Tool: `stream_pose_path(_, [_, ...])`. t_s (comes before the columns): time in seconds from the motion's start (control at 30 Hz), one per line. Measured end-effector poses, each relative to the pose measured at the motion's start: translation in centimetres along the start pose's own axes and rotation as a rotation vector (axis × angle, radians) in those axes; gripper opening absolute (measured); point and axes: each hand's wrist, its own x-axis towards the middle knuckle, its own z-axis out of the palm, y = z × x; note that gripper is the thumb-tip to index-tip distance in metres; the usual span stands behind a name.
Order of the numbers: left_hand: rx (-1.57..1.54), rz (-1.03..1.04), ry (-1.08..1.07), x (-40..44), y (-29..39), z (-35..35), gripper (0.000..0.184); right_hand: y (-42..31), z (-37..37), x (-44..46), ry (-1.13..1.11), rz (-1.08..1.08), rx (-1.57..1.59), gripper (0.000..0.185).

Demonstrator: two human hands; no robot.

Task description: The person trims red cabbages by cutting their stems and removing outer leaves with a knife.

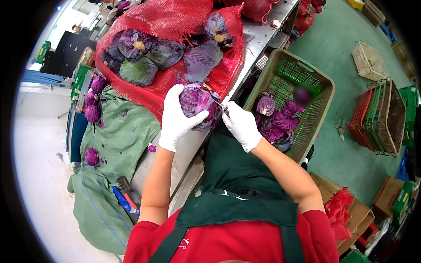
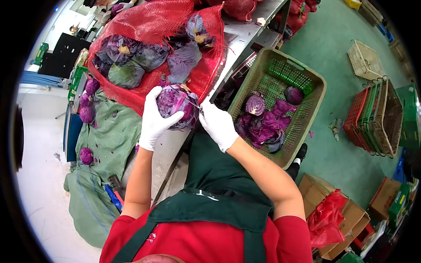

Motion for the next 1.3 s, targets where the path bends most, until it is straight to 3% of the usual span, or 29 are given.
stream_pose_path(0.27, [0.023,-0.013,-0.017,0.3,0.1,-0.2,0.098,0.5,1.3,1.2,0.011,-0.150,-0.107,0.017])
stream_pose_path(0.3, [0.025,-0.014,-0.017,0.5,0.1,-0.3,0.098,0.9,1.5,1.6,-0.077,-0.101,-0.111,0.025])
stream_pose_path(0.33, [0.022,-0.004,-0.027,0.8,0.0,-0.3,0.096,0.8,1.5,2.2,-0.123,-0.055,-0.125,0.020])
stream_pose_path(0.5, [0.032,-0.036,-0.021,2.0,0.9,-0.1,0.092,1.8,2.0,3.4,-0.110,-0.055,-0.125,0.020])
stream_pose_path(0.6, [0.325,0.082,0.062,0.5,3.9,1.4,0.095,-0.9,-3.2,3.0,-0.348,0.097,-0.223,0.024])
stream_pose_path(0.67, [0.357,0.078,0.061,-0.1,4.8,2.1,0.094,-1.3,-4.2,3.2,-0.416,0.102,-0.233,0.031])
stream_pose_path(0.73, [0.252,0.100,0.078,0.6,3.7,1.2,0.093,-1.1,-3.6,3.6,-0.462,0.076,-0.249,0.026])
stream_pose_path(0.8, [0.025,-0.111,0.000,2.2,0.8,0.3,0.091,0.1,-0.8,4.8,-0.374,-0.011,-0.200,0.014])
stream_pose_path(0.87, [-0.314,-0.371,-0.126,4.1,-2.2,-0.9,0.083,0.7,1.5,6.0,-0.357,-0.014,-0.161,0.013])
stream_pose_path(0.93, [-0.604,-0.472,-0.183,5.0,-3.6,-1.3,0.092,-0.2,1.8,6.6,-0.377,0.020,-0.165,0.015])
stream_pose_path(1.0, [-0.572,-0.432,-0.215,4.6,-3.8,-1.0,0.092,0.1,1.5,6.3,-0.407,0.030,-0.155,0.019])
stream_pose_path(1.1, [-0.181,-0.219,-0.042,3.1,-1.3,0.1,0.093,-0.4,-0.4,6.2,-0.514,0.102,-0.244,0.026])
stream_pose_path(1.13, [-0.070,-0.147,-0.018,2.7,-0.1,0.2,0.093,-1.0,-1.3,6.3,-0.549,0.216,-0.188,0.031])
stream_pose_path(1.2, [0.110,-0.057,0.023,2.4,0.2,1.0,0.089,-2.1,-2.8,6.7,-0.618,0.208,-0.247,0.032])
stream_pose_path(1.27, [0.128,-0.087,0.023,3.3,-0.1,0.6,0.087,-0.8,-1.1,7.1,-0.604,0.143,-0.299,0.029])
stream_pose_path(1.3, [-0.084,-0.225,-0.028,3.9,-0.8,0.1,0.088,-0.9,-0.6,7.2,-0.589,0.147,-0.305,0.028])
